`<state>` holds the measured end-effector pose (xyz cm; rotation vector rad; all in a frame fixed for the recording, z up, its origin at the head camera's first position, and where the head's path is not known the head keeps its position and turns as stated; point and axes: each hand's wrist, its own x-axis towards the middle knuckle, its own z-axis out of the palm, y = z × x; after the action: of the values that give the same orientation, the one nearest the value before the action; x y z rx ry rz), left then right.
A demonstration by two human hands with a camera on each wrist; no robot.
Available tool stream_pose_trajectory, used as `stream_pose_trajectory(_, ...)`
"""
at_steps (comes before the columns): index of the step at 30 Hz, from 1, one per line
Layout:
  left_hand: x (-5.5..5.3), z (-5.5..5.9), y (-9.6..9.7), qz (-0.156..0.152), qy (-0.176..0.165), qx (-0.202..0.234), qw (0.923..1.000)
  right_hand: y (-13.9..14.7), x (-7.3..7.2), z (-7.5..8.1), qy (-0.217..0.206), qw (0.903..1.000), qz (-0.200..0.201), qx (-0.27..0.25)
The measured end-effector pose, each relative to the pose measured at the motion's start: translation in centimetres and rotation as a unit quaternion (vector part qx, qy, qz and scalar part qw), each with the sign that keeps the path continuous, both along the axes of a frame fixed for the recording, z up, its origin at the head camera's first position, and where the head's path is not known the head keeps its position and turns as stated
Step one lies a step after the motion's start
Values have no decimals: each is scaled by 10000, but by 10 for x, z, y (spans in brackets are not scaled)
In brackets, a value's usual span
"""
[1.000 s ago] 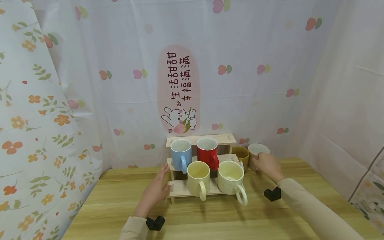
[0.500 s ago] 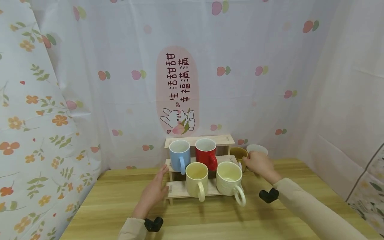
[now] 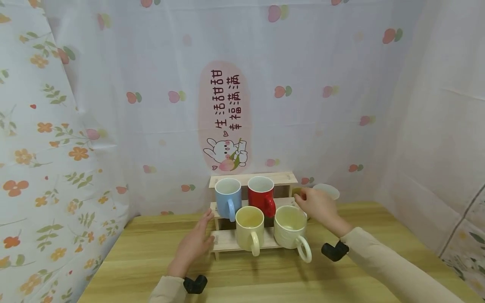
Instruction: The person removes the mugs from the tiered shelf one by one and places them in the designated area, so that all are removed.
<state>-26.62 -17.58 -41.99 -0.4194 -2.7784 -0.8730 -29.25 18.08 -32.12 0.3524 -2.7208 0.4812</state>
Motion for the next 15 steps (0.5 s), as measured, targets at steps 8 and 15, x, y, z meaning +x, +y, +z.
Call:
stream_pose_trajectory(8, -4, 0, 8, -115, -27, 65, 9999, -12, 5, 6, 337, 9993, 147, 33)
stream_pose_trajectory(15, -3, -1, 1, 130, -56, -37, 9999, -35, -1, 10, 195, 9994, 218, 181)
